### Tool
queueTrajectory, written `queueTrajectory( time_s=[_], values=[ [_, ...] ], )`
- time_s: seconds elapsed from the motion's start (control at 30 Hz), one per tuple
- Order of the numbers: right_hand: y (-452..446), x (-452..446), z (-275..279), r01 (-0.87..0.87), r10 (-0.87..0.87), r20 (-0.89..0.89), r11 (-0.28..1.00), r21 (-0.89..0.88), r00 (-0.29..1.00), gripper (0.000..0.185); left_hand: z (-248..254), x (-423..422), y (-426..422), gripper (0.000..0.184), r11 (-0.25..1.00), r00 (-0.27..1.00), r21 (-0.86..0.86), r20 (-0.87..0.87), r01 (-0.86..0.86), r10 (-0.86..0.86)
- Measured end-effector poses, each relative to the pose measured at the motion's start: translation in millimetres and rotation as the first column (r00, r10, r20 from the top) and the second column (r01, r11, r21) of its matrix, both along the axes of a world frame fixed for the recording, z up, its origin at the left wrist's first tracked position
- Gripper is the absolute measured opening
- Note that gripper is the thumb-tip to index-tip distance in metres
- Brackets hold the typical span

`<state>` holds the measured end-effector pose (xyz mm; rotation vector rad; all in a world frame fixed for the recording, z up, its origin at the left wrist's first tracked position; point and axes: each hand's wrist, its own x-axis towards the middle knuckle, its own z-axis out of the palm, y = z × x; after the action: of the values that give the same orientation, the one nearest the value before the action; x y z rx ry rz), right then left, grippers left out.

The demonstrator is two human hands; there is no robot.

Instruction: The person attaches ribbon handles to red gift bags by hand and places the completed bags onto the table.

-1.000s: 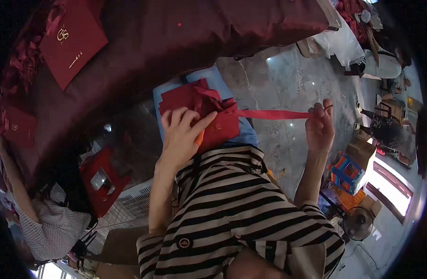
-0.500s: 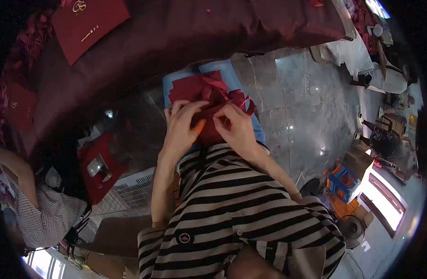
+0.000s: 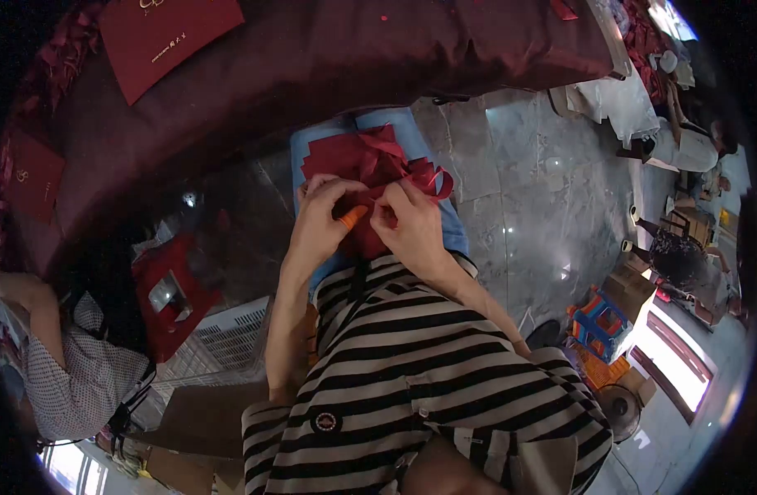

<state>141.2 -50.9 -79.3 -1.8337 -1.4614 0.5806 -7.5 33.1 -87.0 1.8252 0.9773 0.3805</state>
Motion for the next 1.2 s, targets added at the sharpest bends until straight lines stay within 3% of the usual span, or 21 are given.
queueTrajectory(
  time_s=[0.1, 0.17, 0.23, 0.53, 0.6, 0.67, 0.73, 0.8, 1.0, 1.07, 1.17, 1.2],
  values=[
    [3, 1, 4, -0.032, 0.032, 0.102, 0.999, -0.001, 0.994, 0.022, 4, 1, -2, 0.031, 1.0, 1.0, -0.003, 0.003, -0.021, 0.021],
    [9, -2, 13, -0.059, 0.057, 0.262, 0.998, -0.003, 0.963, 0.019, 6, 2, -5, 0.031, 0.999, 0.999, -0.016, 0.001, -0.032, 0.032],
    [9, -4, 17, -0.06, 0.065, 0.283, 0.998, -0.024, 0.957, 0.02, 9, 3, -9, 0.03, 0.994, 0.999, 0.099, 0.005, -0.037, 0.037],
    [11, -1, 36, -0.057, 0.114, 0.349, 0.984, -0.168, 0.93, 0.02, 19, 10, -15, 0.028, 0.98, 0.998, 0.197, -0.057, 0.026, -0.015],
    [11, 1, 34, -0.065, 0.125, 0.352, 0.982, -0.175, 0.928, 0.02, 31, 5, -11, 0.028, 0.988, 0.998, 0.152, -0.06, 0.027, -0.018],
    [8, 12, 27, -0.083, 0.063, -0.157, 0.989, -0.124, 0.986, 0.024, 35, 3, -10, 0.028, 0.993, 0.998, 0.114, -0.063, 0.025, -0.018],
    [6, 19, 30, -0.063, 0.017, -0.23, 0.979, -0.194, 0.973, 0.026, 32, 0, -11, 0.029, 0.996, 0.998, 0.066, 0.004, 0.058, -0.059],
    [4, 24, 29, -0.094, 0.081, -0.083, 0.982, -0.166, 0.993, 0.027, 32, 3, -12, 0.028, 0.993, 0.997, 0.093, 0.03, 0.066, -0.069],
    [16, 49, 54, -0.239, 0.234, -0.055, 0.966, -0.098, 0.971, 0.019, 37, 5, -12, 0.024, 0.993, 0.998, 0.102, -0.013, 0.062, -0.061],
    [27, 61, 56, -0.181, 0.185, 0.024, 0.977, -0.109, 0.982, 0.018, 40, 10, -17, 0.024, 0.99, 0.997, 0.123, -0.054, 0.064, -0.058],
    [45, 69, 47, -0.208, 0.345, 0.407, 0.916, -0.344, 0.846, 0.025, 36, 24, -26, 0.027, 0.976, 0.996, 0.219, -0.085, -0.007, 0.027],
    [49, 71, 41, -0.205, 0.341, 0.411, 0.918, -0.339, 0.846, 0.025, 35, 27, -29, 0.028, 0.961, 0.994, 0.275, -0.1, -0.017, 0.046]
  ],
)
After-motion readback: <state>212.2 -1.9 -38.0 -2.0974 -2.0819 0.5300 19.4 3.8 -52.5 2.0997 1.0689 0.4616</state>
